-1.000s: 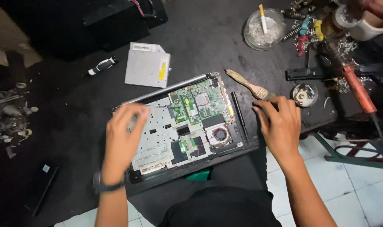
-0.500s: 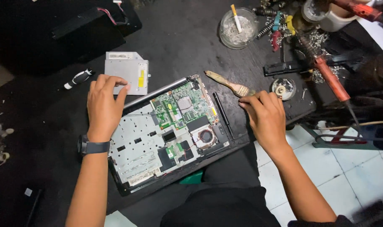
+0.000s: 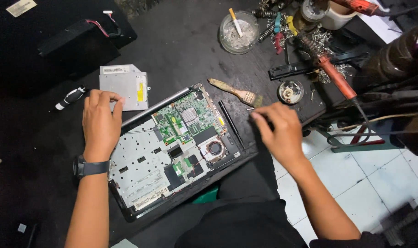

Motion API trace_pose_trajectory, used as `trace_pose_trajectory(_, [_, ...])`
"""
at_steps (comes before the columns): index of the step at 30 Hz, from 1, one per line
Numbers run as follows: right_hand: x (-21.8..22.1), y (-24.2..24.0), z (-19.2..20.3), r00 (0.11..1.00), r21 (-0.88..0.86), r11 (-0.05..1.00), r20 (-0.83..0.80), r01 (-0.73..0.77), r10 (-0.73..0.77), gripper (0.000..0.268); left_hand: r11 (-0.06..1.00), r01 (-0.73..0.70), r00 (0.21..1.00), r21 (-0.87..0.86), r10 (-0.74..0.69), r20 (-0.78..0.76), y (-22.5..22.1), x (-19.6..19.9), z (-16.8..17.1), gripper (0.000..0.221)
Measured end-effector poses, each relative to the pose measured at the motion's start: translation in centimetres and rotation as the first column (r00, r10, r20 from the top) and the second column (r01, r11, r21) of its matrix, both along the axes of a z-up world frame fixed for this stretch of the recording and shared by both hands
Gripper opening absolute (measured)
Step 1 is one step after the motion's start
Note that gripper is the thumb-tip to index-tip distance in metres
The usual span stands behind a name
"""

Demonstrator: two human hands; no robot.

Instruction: Cleaning a laptop motherboard with a brush and then using a screwdriver to work on internal components.

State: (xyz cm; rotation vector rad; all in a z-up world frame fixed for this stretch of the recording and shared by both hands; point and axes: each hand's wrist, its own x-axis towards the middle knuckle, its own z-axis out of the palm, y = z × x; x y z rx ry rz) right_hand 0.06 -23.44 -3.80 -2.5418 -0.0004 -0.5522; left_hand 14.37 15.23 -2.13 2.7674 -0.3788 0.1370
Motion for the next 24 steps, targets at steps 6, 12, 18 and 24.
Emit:
trace_pose_trajectory(6, [0.3,3.4,0.7,0.971,-0.010,0.997,-0.227,-0.082,0.077,0.020,0.979,-0.019,1.000,-0.204,0.016,-0.019,-1.1,-1.6,2.3,0.007])
trace_pose_trajectory(12, [0.6,4.4,1.0,0.974,-0.213,0.973,-0.224,-0.090,0.041,0.018,0.763,-0.118,0.985,-0.636,0.011,-0.170,-3.8,-9.4,5.7,0.008])
trace_pose_trajectory(18, [1.2,4.0,0.3,0.937,-0.194,0.962,-0.329,-0.192,0.120,0.015,0.287,-0.229,0.879,-0.930,-0.349,-0.325,-8.4,-18.1,3.7,0.013])
trace_pose_trajectory(24, [1.1,0.2,0.0,0.977,-0.324,0.944,-0.213,-0.061,-0.010,0.016,0.196,-0.503,0.775,-0.842,-0.328,-0.540,-7.6,-22.3,1.7,0.013])
